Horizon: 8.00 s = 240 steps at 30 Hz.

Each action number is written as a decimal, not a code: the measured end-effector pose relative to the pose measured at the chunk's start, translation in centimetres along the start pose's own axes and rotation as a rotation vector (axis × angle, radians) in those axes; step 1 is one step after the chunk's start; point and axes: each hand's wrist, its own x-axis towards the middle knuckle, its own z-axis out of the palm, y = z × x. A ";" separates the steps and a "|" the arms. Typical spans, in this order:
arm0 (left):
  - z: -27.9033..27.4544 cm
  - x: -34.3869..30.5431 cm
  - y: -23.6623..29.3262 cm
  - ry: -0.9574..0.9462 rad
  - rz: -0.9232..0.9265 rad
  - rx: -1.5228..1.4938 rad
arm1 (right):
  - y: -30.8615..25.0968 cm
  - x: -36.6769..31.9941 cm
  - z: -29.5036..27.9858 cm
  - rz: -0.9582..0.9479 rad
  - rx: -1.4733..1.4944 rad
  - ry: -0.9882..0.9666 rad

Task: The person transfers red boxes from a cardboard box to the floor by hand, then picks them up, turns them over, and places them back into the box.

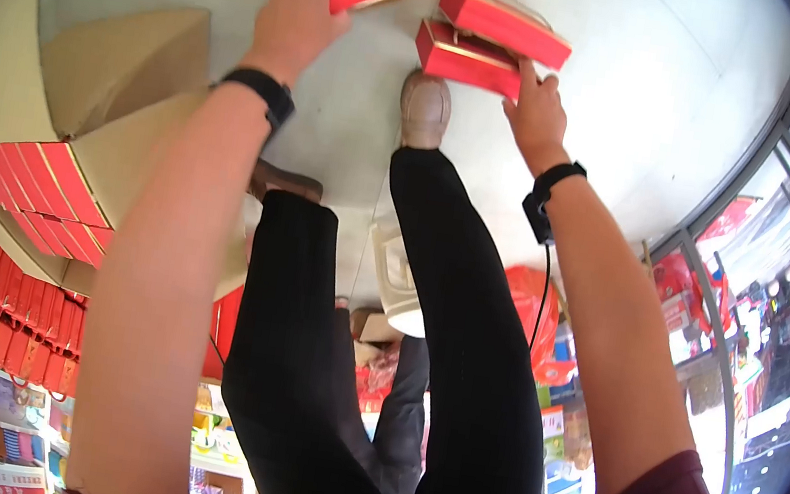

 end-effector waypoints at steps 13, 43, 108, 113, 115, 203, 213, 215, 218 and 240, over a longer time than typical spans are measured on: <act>-13.1 -10.5 6.5 -0.023 -0.406 -0.888 | -2.2 -6.3 -6.9 -0.267 0.148 -0.014; -32.0 -45.9 -37.3 0.519 -1.031 -2.094 | -44.4 -31.5 -27.9 -0.465 0.755 -0.452; -20.2 -38.3 -38.6 0.829 -0.849 -1.388 | -77.6 -25.0 -19.0 -0.586 0.383 -0.508; -25.1 -40.9 -37.8 0.689 -0.840 -1.695 | -77.7 -22.8 -17.3 -0.593 0.414 -0.537; -25.1 -40.7 -38.8 0.652 -0.883 -1.670 | -77.7 -22.5 -16.2 -0.607 0.415 -0.529; -25.8 -42.1 2.8 0.399 -0.877 -1.384 | -28.0 -14.9 -30.1 -0.469 0.307 -0.298; -29.5 -46.7 -1.4 0.741 -0.984 -1.485 | -51.0 -33.2 -26.0 -0.877 0.139 -0.602; -27.5 -48.0 -2.6 0.790 -1.046 -1.617 | -53.3 -34.8 -22.7 -0.921 -0.009 -0.561; -23.7 -49.9 -4.3 0.894 -1.040 -1.784 | -55.7 -38.5 -19.1 -0.961 -0.096 -0.524; -16.2 -51.4 -14.5 1.022 -0.879 -2.678 | -57.3 -38.7 -2.5 -1.658 -0.650 -0.059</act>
